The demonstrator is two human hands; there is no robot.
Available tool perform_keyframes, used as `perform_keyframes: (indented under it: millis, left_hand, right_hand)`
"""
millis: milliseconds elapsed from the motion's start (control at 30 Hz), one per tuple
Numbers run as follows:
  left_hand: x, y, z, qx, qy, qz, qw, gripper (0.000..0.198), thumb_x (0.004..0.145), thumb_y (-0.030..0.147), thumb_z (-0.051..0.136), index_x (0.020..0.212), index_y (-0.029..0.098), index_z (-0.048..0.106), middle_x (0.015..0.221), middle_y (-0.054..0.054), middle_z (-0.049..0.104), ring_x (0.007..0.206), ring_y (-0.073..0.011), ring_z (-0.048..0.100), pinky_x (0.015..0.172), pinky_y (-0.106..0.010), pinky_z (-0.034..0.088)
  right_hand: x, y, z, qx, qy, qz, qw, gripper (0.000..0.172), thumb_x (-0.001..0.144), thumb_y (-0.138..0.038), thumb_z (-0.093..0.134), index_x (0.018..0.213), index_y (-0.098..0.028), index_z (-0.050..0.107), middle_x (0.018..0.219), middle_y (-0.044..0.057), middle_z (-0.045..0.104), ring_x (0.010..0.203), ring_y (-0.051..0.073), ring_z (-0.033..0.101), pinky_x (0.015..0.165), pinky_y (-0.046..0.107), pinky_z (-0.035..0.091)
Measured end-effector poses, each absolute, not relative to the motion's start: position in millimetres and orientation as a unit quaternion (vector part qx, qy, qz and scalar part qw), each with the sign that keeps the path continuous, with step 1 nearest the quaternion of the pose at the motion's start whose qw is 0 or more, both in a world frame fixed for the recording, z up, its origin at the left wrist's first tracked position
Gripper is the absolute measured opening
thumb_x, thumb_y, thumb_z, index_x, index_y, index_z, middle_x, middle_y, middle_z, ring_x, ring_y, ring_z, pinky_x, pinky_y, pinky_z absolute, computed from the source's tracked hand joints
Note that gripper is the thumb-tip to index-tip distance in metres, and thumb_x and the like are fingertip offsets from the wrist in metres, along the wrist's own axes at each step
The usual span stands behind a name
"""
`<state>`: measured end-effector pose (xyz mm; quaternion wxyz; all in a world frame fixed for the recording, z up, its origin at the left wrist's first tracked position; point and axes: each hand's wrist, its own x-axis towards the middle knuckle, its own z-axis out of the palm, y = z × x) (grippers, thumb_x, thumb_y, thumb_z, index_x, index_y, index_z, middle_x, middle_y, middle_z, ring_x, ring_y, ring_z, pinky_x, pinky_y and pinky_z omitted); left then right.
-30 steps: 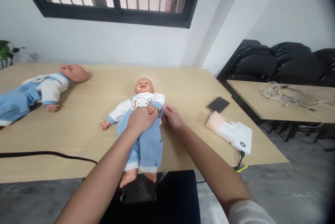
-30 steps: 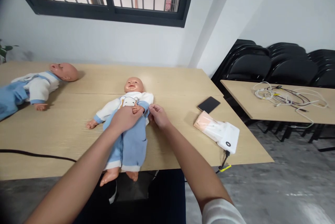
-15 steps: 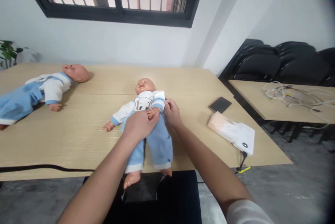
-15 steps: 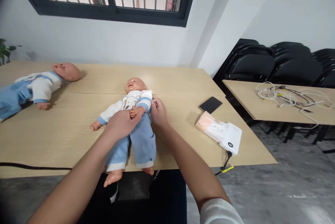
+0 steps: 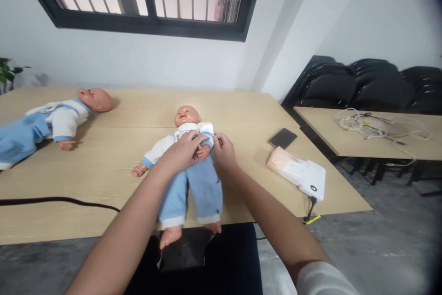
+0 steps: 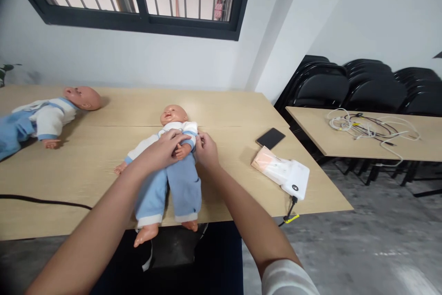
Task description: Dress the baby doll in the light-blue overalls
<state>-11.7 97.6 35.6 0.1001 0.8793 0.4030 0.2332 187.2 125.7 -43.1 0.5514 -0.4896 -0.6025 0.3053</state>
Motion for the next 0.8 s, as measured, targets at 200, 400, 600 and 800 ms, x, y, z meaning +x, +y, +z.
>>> perform_keyframes:
  millis: [200,400,600,800]
  left_hand:
    - [-8,111,25,0.907,0.349,0.237,-0.010,0.051,0.089,0.010,0.060,0.137,0.027,0.061,0.129,-0.011,0.063,0.119,-0.0288,0.057,0.100,-0.044,0.051]
    - [-4,120,29,0.905,0.333,0.262,0.035,0.052,0.079,0.021,0.070,0.131,0.021,0.061,0.128,-0.011,0.065,0.125,-0.0311,0.057,0.107,-0.046,0.049]
    - [-4,123,29,0.916,0.317,0.240,0.053,0.056,0.083,0.015,0.065,0.137,0.024,0.057,0.135,-0.010,0.063,0.127,-0.0285,0.056,0.108,-0.045,0.049]
    - [-2,129,33,0.929,0.314,0.194,-0.001,0.059,0.081,0.007,0.064,0.136,0.027,0.060,0.131,-0.009,0.064,0.122,-0.0272,0.055,0.098,-0.041,0.051]
  right_hand:
    - [189,128,-48,-0.509,-0.597,0.283,0.551,0.029,0.099,-0.048,0.051,0.103,-0.022,0.065,0.109,0.008,0.075,0.098,0.022,0.069,0.086,0.036,0.053]
    - [191,130,-46,-0.516,-0.612,0.250,0.544,0.030,0.099,-0.047,0.050,0.103,-0.022,0.066,0.100,0.006,0.075,0.088,0.021,0.069,0.080,0.034,0.052]
    - [188,127,-43,-0.516,-0.612,0.247,0.547,0.030,0.100,-0.047,0.049,0.102,-0.022,0.065,0.103,0.007,0.075,0.090,0.022,0.069,0.081,0.034,0.053]
    - [185,121,-38,-0.521,-0.609,0.236,0.550,0.028,0.099,-0.043,0.047,0.101,-0.022,0.064,0.106,0.009,0.075,0.092,0.022,0.069,0.084,0.035,0.052]
